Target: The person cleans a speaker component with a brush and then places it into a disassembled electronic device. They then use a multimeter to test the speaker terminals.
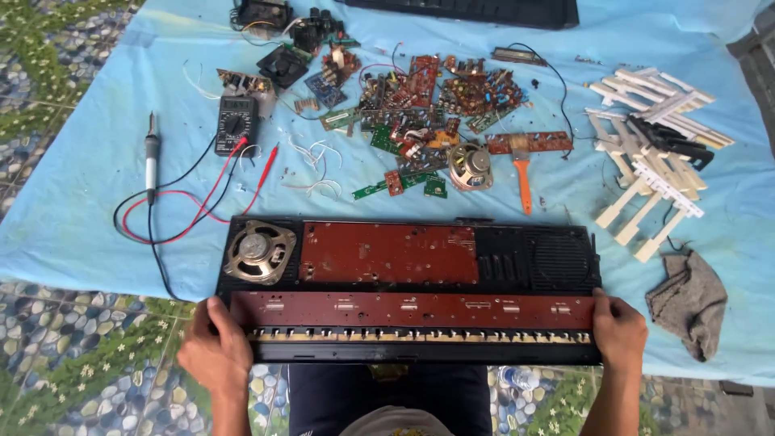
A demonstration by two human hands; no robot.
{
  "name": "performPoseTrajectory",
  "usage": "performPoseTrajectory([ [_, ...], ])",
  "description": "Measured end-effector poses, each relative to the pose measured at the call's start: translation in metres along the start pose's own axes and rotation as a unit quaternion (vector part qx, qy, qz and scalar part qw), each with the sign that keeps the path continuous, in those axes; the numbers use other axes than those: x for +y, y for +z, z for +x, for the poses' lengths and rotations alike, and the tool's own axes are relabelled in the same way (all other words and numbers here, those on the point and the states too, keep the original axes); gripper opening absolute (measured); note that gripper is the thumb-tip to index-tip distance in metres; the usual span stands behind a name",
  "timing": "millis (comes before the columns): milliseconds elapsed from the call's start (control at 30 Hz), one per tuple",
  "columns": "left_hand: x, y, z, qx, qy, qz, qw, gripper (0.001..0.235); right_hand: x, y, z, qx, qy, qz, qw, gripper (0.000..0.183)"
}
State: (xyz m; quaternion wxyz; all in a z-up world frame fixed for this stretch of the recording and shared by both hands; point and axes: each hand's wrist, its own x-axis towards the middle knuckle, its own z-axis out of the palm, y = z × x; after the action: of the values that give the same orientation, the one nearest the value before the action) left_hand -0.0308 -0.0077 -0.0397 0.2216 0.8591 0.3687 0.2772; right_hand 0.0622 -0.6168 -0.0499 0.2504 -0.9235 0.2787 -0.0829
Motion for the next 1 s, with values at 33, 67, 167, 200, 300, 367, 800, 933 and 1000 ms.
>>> performPoseTrajectory([
  [33, 0.004, -0.001, -0.002, 0.000, 0.010, -0.015, 1.000, 0.040, 0.013, 0.004, 0.006, 0.007, -0.019, 0.002, 1.000, 0.040],
  [67, 0.005, -0.002, -0.005, 0.002, -0.001, -0.010, 1.000, 0.040, 0.012, 0.001, 0.004, 0.000, -0.027, -0.002, 1.000, 0.040],
  [167, 0.009, 0.002, -0.009, -0.019, 0.001, -0.048, 0.999, 0.035, 0.015, -0.007, -0.002, 0.021, 0.026, -0.015, 0.999, 0.044],
  [200, 0.006, 0.004, -0.008, -0.019, -0.004, -0.033, 0.999, 0.039, 0.016, -0.007, -0.005, 0.028, 0.031, -0.011, 0.999, 0.043],
  [300, 0.008, 0.004, -0.007, -0.013, 0.009, -0.023, 1.000, 0.041, 0.040, 0.001, -0.004, 0.054, 0.011, -0.009, 0.998, 0.038],
  [367, 0.006, -0.001, -0.008, -0.005, 0.022, -0.025, 0.999, 0.040, 0.046, 0.006, -0.002, 0.069, -0.018, -0.012, 0.997, 0.034],
  [800, -0.051, 0.002, 0.003, 0.061, 0.010, 0.008, 0.998, 0.041, -0.009, 0.002, -0.053, 0.076, -0.036, 0.008, 0.996, 0.022],
  [933, -0.051, 0.005, 0.004, 0.048, -0.021, -0.003, 0.999, 0.039, -0.012, -0.004, -0.060, 0.096, -0.053, 0.008, 0.994, 0.019],
  [1000, -0.056, 0.007, 0.004, 0.051, 0.004, -0.008, 0.999, 0.038, -0.009, -0.004, -0.062, 0.095, -0.055, 0.022, 0.994, 0.018],
])
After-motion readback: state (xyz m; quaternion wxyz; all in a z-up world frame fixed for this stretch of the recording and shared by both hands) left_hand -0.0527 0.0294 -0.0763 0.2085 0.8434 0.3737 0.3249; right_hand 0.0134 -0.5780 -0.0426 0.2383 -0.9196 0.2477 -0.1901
